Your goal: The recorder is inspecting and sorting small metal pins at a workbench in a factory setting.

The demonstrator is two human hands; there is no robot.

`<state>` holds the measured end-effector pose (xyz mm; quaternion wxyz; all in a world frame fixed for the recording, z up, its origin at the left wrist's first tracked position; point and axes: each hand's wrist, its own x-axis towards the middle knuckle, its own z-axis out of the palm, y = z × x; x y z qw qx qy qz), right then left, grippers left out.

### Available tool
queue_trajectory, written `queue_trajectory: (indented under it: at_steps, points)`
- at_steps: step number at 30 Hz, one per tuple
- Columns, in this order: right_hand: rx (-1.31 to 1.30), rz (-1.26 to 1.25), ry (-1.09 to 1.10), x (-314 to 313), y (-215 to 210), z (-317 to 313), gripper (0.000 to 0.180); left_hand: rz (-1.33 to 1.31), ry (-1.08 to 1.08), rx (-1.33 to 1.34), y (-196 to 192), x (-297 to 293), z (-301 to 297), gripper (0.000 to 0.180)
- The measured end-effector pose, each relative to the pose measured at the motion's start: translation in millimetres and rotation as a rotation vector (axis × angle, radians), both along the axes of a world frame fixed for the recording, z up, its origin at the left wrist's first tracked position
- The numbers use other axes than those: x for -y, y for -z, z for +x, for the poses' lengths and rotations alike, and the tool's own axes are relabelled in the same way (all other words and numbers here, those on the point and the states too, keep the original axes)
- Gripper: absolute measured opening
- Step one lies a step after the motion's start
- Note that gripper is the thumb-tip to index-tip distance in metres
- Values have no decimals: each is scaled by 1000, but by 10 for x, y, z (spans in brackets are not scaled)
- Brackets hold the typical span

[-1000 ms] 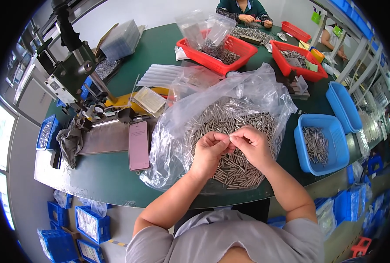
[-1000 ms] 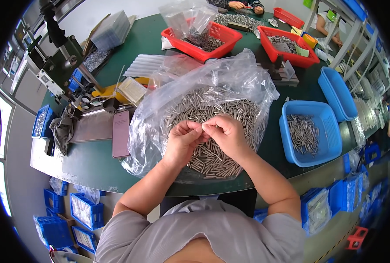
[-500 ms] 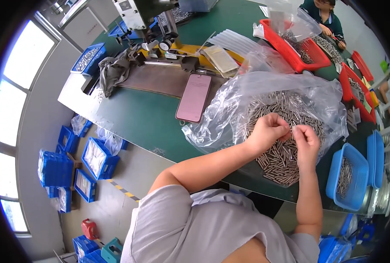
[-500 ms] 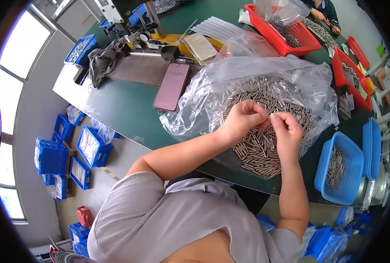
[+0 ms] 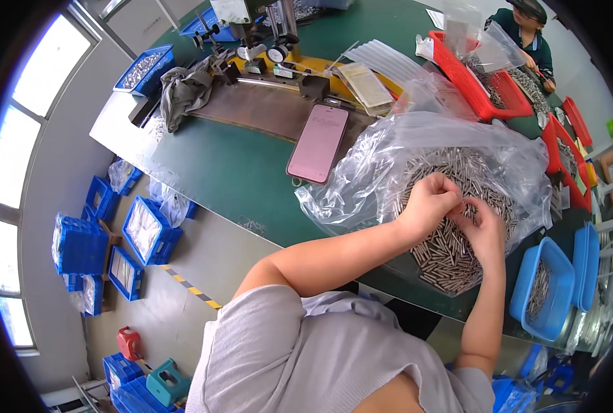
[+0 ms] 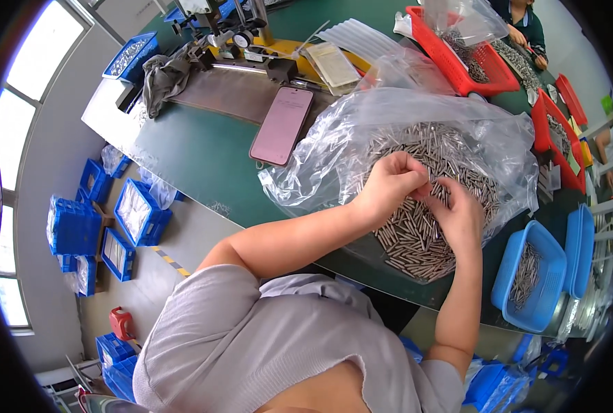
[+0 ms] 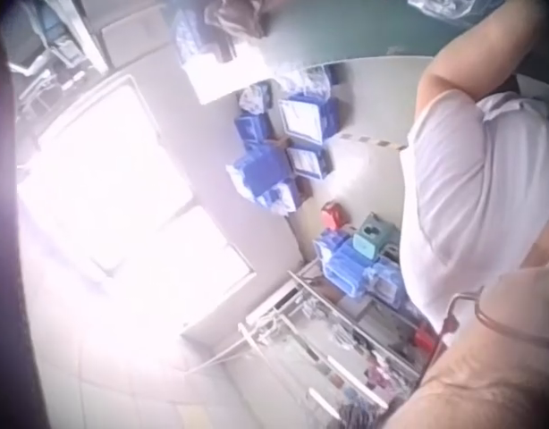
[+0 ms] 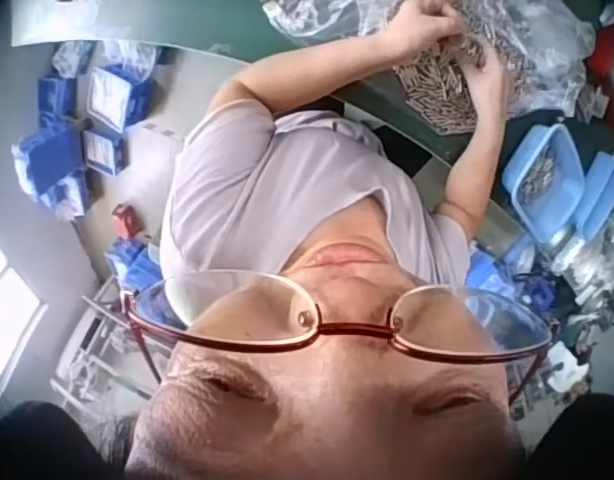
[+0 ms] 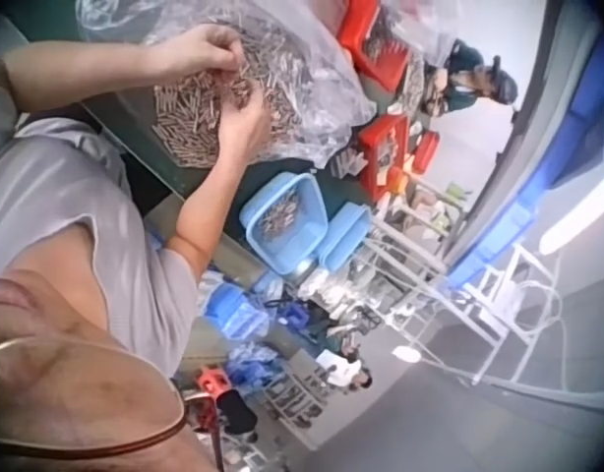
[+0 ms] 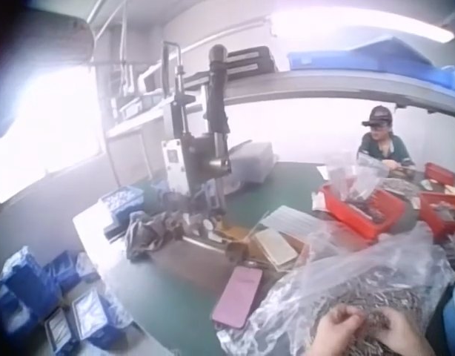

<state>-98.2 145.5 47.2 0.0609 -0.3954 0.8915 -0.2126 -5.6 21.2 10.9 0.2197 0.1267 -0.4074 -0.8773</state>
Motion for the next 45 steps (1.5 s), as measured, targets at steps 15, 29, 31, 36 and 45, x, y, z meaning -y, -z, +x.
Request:
queue_trajectory:
  at_steps: [15, 29, 31, 36, 45]
  points:
    - [710, -574, 82, -69, 217, -112, 10, -22, 47, 24, 12, -30, -6, 7]
    - [875, -830, 21, -100, 217, -76, 12, -3, 120, 21, -27, -86, 13, 9]
    - [814, -801, 34, -111, 193, -61, 11, -2, 136, 27, -43, -96, 24, 8]
    - [569, -687, 99, -84, 187, -40, 9, -23, 139, 14, -35, -80, 25, 8]
    - [415, -759, 78, -91, 186, 59, 10, 91, 183, 35, -76, -61, 46, 7]
